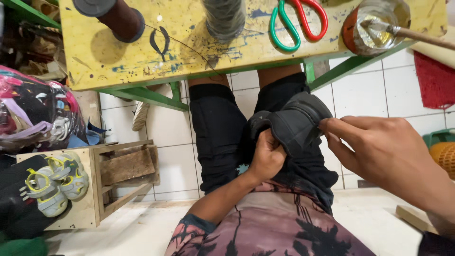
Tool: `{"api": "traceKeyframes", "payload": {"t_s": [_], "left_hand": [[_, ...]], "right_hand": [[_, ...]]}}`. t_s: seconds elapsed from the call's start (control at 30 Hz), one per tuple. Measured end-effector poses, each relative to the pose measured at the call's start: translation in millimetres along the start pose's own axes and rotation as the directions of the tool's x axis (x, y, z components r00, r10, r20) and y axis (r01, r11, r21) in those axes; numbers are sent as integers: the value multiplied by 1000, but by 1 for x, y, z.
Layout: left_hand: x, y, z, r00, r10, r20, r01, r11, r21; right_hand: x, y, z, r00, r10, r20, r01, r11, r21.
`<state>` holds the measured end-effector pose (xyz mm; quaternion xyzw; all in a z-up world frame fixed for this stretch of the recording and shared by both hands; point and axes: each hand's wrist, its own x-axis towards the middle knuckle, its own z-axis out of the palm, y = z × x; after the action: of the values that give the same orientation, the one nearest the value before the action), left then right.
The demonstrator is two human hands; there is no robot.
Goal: The person is sewing a black shoe using a needle and thread. They repeatedly insert the needle into the shoe's upper and pull the thread through to secure the material.
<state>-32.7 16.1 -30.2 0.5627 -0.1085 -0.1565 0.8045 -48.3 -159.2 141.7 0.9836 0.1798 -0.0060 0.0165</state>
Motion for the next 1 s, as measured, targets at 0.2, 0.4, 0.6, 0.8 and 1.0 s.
{"api": "traceKeyframes", "payload": {"t_s": [0.2, 0.4, 0.6, 0.8, 1.0], "left_hand": [[5, 15, 5, 999, 32, 5, -33, 985, 168], [6, 6, 12, 999, 51, 5, -51, 992, 116], [18, 7, 4, 998, 38, 50, -50, 962, 267], [29, 61, 3, 980, 194, 44, -192, 869, 456], [23, 55, -14, 980, 165, 108, -179, 973, 143]], "right_hand": [[14, 0, 1, 986, 106, 128, -110, 993, 29], [21, 4, 21, 961, 160, 226, -174, 984, 41], [28, -1, 23, 938, 245, 244, -265, 963, 55], [43, -2, -13, 857, 325, 400, -357, 934, 8], [22, 0, -4, 976, 190, 106, -129, 899, -418]]}}
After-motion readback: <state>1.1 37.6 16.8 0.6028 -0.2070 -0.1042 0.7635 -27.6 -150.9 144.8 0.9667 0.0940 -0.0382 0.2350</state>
